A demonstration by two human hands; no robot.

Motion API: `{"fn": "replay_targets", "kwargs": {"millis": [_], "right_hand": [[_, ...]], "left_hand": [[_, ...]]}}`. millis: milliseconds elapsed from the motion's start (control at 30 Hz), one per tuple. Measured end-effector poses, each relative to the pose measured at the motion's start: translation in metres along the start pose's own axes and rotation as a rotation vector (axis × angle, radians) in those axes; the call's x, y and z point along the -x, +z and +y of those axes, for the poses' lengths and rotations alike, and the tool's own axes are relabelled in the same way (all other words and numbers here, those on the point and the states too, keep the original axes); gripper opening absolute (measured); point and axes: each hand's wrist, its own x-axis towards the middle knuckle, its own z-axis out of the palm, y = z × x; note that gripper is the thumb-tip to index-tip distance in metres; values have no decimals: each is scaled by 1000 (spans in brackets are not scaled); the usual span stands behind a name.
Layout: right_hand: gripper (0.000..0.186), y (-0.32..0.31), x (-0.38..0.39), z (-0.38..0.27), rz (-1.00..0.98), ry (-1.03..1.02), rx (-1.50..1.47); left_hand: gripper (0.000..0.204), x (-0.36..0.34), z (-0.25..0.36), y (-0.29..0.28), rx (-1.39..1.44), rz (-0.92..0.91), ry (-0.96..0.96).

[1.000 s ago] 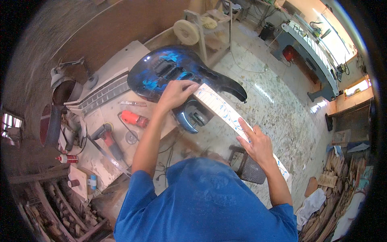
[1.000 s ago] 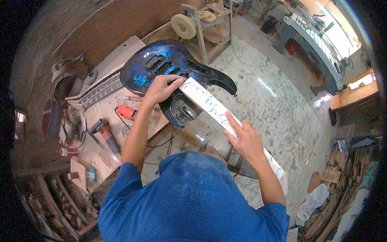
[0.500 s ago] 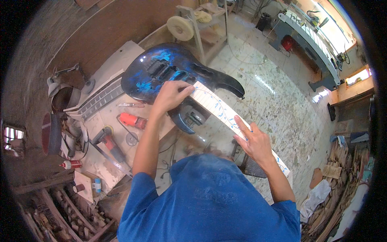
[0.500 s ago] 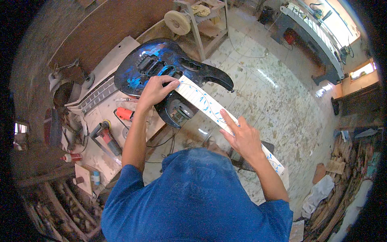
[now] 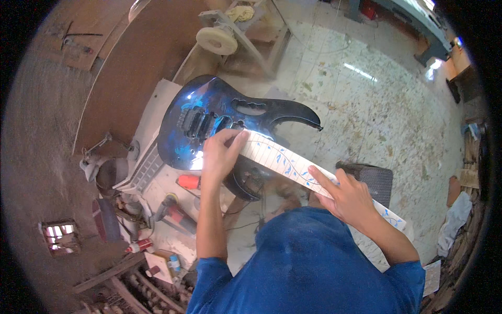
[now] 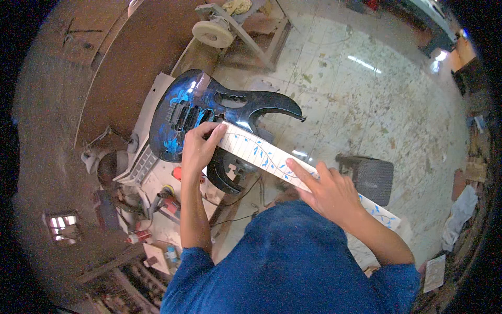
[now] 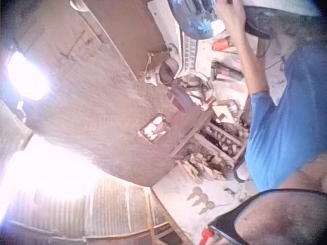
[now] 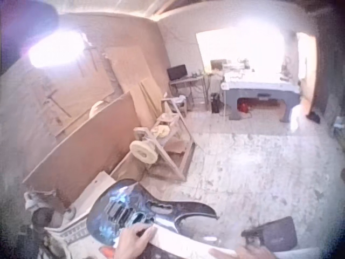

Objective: The person uses a handheld router to shape the edges and cavities of an electric guitar body on a workbench, then aligns a wooden guitar neck into the body pocket.

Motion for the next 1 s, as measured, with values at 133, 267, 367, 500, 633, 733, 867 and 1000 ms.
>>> {"fn": "replay_targets", "kwargs": {"millis": [133, 267, 367, 500, 633, 733, 867, 1000], "right_hand": [[80, -7, -2, -2, -51, 9, -77], [84, -11, -5, 5, -54, -15, -144], [87, -13, -7, 8, -89, -21, -167], [87, -19, -10, 11, -131, -39, -155], [82, -17, -13, 16, -123, -41, -141], [80, -15, -13, 18, -117, -44, -142], [87, -15, -13, 21, -126, -95, -147], [86, -25, -16, 18, -187, -79, -149]], "left_hand": [[33, 1, 4, -4, 31, -39, -126], [30, 3, 2, 0, 165, -45, -201], [27, 3, 5, -3, 147, -49, -191], [26, 3, 4, -3, 144, -42, -182], [27, 1, 3, -3, 180, -60, -195], [27, 0, 6, -4, 179, -71, -208], [25, 3, 5, -5, 188, -69, -223], [24, 2, 3, -5, 189, -83, -241]]}}
